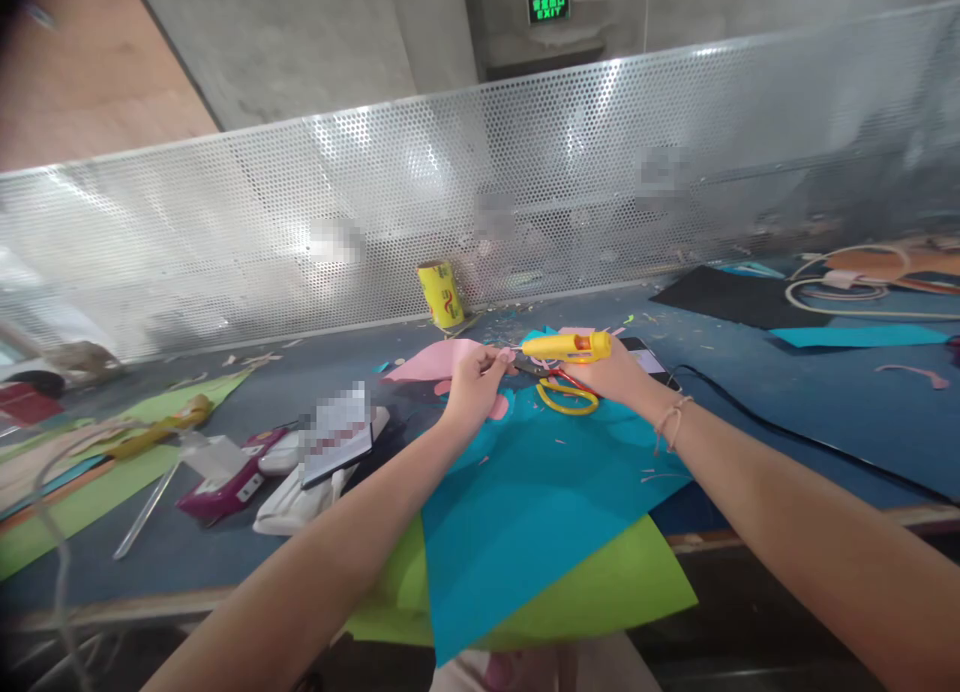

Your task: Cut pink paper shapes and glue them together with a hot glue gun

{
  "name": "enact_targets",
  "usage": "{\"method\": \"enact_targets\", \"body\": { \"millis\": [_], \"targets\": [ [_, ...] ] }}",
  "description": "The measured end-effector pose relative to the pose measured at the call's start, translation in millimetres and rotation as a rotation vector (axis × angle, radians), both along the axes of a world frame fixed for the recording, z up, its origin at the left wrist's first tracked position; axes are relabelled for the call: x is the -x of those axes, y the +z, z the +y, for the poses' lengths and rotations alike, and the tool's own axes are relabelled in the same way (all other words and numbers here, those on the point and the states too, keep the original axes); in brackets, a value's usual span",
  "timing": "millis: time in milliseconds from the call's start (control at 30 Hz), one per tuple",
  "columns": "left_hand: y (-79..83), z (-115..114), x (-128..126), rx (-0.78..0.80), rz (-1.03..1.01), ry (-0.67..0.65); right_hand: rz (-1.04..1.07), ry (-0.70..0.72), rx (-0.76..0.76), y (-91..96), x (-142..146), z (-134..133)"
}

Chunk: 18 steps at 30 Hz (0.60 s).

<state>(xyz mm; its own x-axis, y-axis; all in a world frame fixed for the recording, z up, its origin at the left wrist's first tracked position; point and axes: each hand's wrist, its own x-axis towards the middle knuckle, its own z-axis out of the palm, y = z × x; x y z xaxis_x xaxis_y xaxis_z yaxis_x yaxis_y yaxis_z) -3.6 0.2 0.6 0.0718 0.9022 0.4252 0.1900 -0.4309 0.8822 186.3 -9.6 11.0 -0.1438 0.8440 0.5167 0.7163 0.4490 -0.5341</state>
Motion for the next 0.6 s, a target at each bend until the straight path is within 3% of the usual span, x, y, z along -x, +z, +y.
{"method": "enact_targets", "body": {
  "millis": [400, 600],
  "targets": [
    [-2.8, 2.9, 0.5, -0.022, -0.005, -0.005, 0.097, 0.086, 0.057, 2.8, -2.1, -3.0],
    [-4.4, 5.6, 1.8, -0.041, -0.004, -0.005, 0.053, 0.008, 0.026, 2.8, -0.1, -8.1]
  ]
}}
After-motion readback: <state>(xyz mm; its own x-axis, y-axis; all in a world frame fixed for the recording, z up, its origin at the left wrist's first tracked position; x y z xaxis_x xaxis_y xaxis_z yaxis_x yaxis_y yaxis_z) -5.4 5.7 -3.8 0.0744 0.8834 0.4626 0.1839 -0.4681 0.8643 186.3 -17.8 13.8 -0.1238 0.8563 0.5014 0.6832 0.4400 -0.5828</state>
